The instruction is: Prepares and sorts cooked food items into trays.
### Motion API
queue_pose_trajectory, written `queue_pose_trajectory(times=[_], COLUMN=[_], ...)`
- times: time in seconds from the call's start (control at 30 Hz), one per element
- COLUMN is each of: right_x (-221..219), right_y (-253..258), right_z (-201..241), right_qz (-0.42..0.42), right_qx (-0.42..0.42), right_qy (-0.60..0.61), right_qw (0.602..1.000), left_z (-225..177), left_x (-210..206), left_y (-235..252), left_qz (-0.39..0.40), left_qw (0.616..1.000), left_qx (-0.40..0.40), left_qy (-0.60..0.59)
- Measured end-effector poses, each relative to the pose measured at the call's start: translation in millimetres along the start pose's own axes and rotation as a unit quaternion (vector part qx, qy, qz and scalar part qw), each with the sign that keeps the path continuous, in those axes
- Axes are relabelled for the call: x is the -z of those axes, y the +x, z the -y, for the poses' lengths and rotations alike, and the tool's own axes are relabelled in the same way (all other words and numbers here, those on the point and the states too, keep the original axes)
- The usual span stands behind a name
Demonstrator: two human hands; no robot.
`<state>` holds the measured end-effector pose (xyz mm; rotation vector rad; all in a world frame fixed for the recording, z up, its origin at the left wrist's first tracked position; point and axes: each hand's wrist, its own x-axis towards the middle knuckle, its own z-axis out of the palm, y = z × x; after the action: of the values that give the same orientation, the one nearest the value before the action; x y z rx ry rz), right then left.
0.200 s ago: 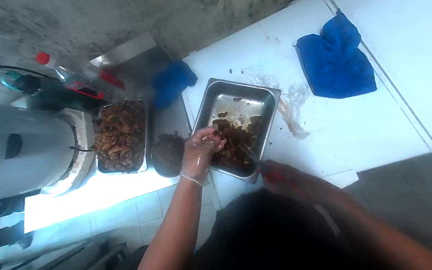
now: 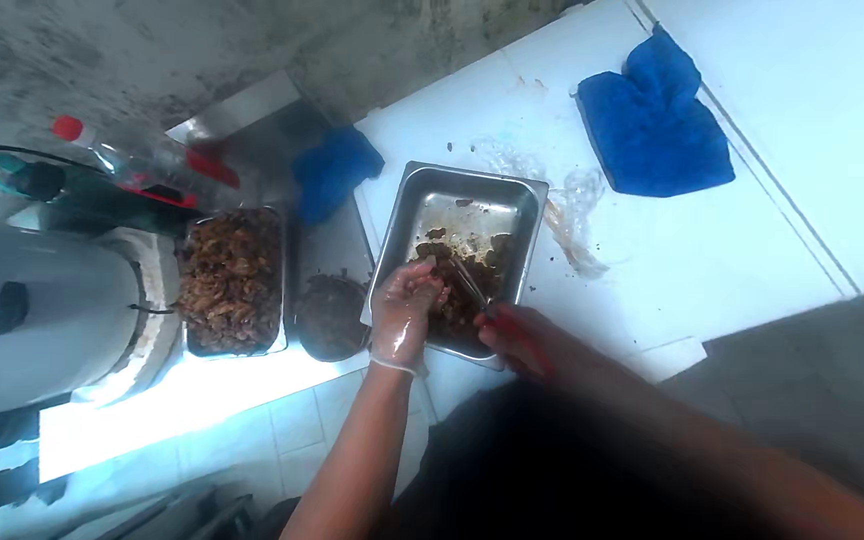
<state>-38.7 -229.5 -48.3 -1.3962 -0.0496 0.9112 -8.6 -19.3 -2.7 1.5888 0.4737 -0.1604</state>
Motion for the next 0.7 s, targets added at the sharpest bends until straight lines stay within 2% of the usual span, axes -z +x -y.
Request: queue_pose_trajectory(times=[0.07, 0.13, 0.23, 0.3, 0.37, 0.43, 0.5, 0.53, 0.6, 0.67, 0.7], right_x=[-0.3, 4.7, 16.8, 27.4, 38.2, 47.1, 54.2, 56.2, 59.8, 61.4, 61.9], right_y=[1.3, -0.9, -6.6, -13.3, -20.6, -26.3, -29.6, -32.7, -37.5, -38.5, -37.7], right_z=[2.1, -0.9, -9.9, -12.1, -14.0, -16.2, -19.5, -21.7, -26.7, -34.9, -39.7], right_qz=[-0.033, -0.022, -0.002, -0.009, -0.031, -0.049, -0.072, -0.088, -0.116, -0.155, -0.171], right_qx=[-0.038, -0.044, -0.048, -0.062, -0.073, -0.086, -0.093, -0.092, -0.088, -0.066, -0.056], right_qy=[-0.064, -0.105, -0.106, -0.099, -0.099, -0.092, -0.086, -0.086, -0.089, -0.076, -0.064], right_qw=[0.997, 0.993, 0.993, 0.993, 0.992, 0.991, 0.989, 0.988, 0.985, 0.983, 0.982], left_z=[9.9, 15.6, 25.2, 30.8, 45.3, 58.8, 59.9, 58.1, 48.5, 42.8, 42.7], left_x=[9.6, 23.6, 65.1, 96.7, 124.8, 140.3, 136.2, 128.0, 96.9, 53.9, 30.0], left_y=[1.7, 3.7, 4.1, 8.5, 23.6, 34.8, 39.0, 38.7, 34.1, 34.7, 37.4], left_qz=[-0.025, -0.06, -0.116, -0.176, -0.235, -0.232, -0.228, -0.22, -0.175, -0.081, -0.022], left_qw=[0.999, 0.997, 0.973, 0.925, 0.858, 0.796, 0.76, 0.762, 0.791, 0.822, 0.824], left_qx=[0.024, 0.034, -0.023, -0.068, -0.079, -0.053, -0.075, -0.112, -0.163, -0.194, -0.209], left_qy=[0.019, 0.042, 0.197, 0.329, 0.451, 0.557, 0.604, 0.599, 0.563, 0.53, 0.527])
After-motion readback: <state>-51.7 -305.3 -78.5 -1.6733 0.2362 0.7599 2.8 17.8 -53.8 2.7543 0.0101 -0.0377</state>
